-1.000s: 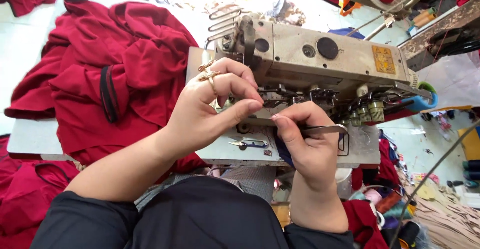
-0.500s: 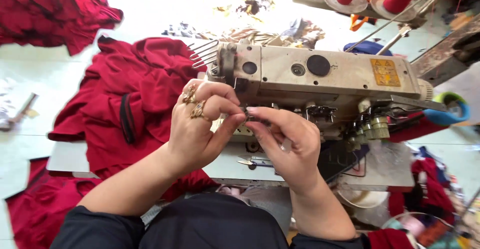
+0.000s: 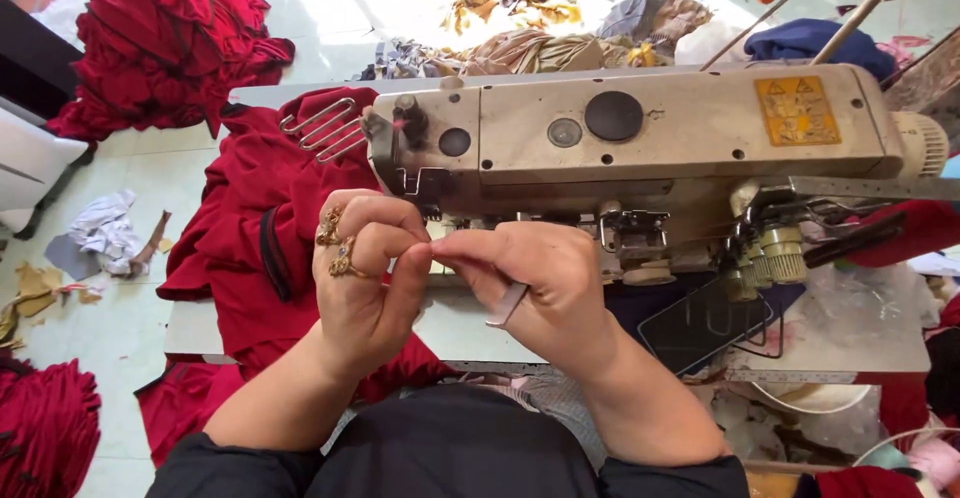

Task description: Using tweezers to thread an industrial sewing machine and adjusting the thread through various guides and tensioners.

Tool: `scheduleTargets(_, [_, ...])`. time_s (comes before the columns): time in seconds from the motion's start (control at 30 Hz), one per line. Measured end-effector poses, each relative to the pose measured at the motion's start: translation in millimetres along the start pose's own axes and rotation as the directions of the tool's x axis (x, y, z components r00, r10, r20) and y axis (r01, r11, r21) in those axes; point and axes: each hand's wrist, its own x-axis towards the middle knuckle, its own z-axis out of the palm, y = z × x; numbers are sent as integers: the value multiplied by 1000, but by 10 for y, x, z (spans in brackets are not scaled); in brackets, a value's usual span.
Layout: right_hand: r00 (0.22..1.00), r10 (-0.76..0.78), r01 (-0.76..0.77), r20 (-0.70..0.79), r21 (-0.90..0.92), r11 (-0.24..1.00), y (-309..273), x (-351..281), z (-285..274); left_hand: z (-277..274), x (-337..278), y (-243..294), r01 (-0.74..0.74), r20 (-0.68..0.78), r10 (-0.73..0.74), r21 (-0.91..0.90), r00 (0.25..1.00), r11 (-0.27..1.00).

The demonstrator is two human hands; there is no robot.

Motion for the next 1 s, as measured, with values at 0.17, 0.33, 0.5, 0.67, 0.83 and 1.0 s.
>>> scheduleTargets(0.17, [999, -31, 32, 25, -50, 998, 9, 150, -3, 12, 47, -58, -11, -27, 12, 60, 1000, 998])
scheduleTargets(0.33, [1000, -2, 1, -19, -47, 999, 187, 293, -3, -114, 32, -174, 35, -136, -26, 64, 990, 997])
scheduleTargets(0.5, [985, -139, 162, 100, -292, 943, 270, 362, 33, -136, 107, -72, 328, -190, -323, -2, 927, 945])
scheduleTargets(0.67, [983, -177, 181, 42, -351, 919, 337, 342, 58, -82, 41, -103, 361, -159, -344, 92, 925, 928])
scheduleTargets(0.83, [988, -147, 152, 43, -386, 910, 353, 325, 55, -9, -26, -152, 433, -147, -424, 31, 894, 901])
scheduleTargets(1.0, [984, -174, 172, 32, -389, 905, 363, 331, 58, 42, -55, -183, 437, -187, -435, -32, 881, 899])
